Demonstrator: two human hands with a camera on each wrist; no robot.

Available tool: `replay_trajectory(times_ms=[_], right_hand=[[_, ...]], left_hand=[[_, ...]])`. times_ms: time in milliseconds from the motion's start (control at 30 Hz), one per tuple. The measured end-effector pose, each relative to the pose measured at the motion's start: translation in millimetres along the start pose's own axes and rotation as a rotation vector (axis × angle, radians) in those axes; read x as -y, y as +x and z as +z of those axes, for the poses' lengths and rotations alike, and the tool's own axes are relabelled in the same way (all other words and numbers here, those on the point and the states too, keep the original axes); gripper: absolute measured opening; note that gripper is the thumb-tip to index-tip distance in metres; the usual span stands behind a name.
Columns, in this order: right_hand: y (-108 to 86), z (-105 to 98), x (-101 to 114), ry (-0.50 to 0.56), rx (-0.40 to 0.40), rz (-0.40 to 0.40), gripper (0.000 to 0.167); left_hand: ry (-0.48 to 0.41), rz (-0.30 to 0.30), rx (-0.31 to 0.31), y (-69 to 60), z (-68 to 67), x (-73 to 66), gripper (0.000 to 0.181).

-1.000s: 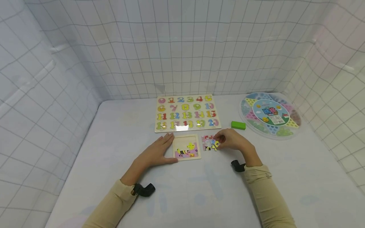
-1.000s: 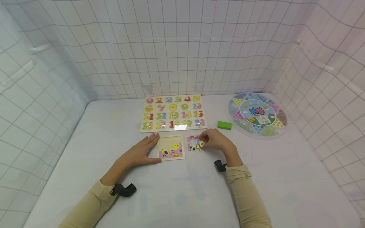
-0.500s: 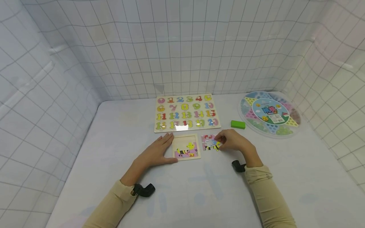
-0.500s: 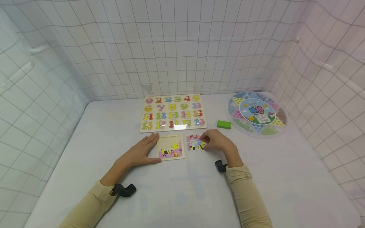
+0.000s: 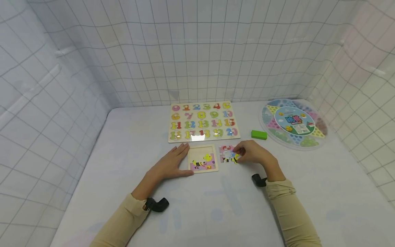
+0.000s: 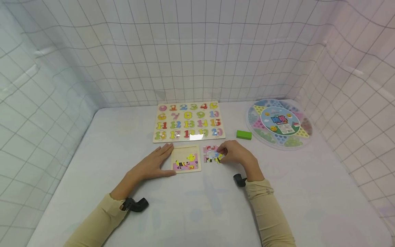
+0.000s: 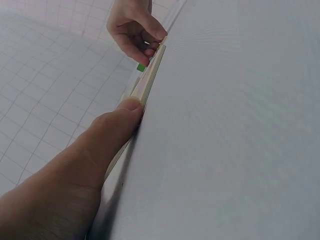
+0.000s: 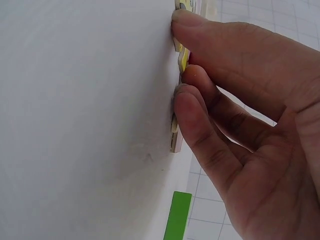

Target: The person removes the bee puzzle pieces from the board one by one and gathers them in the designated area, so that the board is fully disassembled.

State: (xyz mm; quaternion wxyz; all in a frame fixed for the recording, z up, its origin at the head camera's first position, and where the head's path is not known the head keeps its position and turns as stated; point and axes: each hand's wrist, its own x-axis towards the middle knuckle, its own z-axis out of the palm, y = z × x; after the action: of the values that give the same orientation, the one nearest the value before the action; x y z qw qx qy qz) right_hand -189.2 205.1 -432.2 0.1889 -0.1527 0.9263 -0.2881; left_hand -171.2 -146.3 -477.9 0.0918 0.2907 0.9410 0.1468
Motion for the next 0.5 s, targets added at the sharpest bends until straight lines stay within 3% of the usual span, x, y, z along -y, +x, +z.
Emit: replay_trajectory(times_ms=[500], right_hand=[[-2.5,-2.8,2.8,-0.003,-0.005,-0.01,0.037]], left_hand=[[-0.001,-0.004,0.0,0.9,0.6,0.7,0.104]])
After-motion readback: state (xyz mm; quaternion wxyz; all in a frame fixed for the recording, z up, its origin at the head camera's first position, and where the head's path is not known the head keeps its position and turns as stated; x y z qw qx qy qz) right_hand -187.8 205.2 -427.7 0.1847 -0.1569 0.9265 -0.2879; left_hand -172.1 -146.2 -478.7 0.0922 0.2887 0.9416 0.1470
